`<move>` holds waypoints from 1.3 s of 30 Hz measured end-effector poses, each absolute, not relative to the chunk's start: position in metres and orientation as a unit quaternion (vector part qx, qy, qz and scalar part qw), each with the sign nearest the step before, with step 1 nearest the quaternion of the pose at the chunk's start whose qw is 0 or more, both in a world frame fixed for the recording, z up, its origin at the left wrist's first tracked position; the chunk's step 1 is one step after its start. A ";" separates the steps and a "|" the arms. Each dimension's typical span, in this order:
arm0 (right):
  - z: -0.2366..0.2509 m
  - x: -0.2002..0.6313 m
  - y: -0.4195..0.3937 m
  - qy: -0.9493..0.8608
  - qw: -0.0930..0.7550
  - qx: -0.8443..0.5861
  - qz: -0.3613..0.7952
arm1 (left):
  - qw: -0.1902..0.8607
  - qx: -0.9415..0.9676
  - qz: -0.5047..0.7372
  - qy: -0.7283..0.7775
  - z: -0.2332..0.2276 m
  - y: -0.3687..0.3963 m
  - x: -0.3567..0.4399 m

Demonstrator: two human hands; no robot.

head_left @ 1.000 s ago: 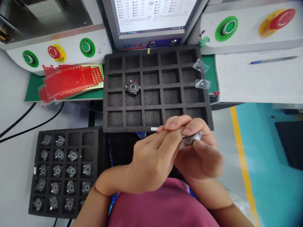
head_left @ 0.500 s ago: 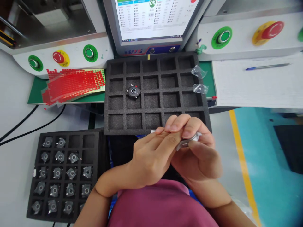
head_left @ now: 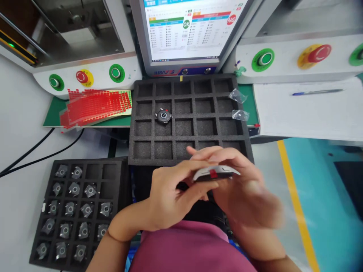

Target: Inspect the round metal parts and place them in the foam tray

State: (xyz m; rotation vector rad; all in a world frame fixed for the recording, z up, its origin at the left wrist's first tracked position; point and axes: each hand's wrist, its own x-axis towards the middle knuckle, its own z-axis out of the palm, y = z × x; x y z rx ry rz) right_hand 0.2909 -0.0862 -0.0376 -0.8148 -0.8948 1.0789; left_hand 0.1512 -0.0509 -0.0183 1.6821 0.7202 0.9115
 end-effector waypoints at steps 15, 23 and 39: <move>-0.054 0.304 -0.091 -0.623 0.628 -0.355 0.302 | 0.928 0.253 0.217 0.163 -0.049 -0.049 0.153; -0.052 0.303 -0.093 -0.602 0.637 -0.385 0.287 | 0.945 0.258 0.133 0.150 -0.047 -0.039 0.156; -0.064 0.327 -0.101 -0.293 0.781 -0.510 0.209 | 0.079 0.943 0.028 0.322 -0.048 0.094 0.136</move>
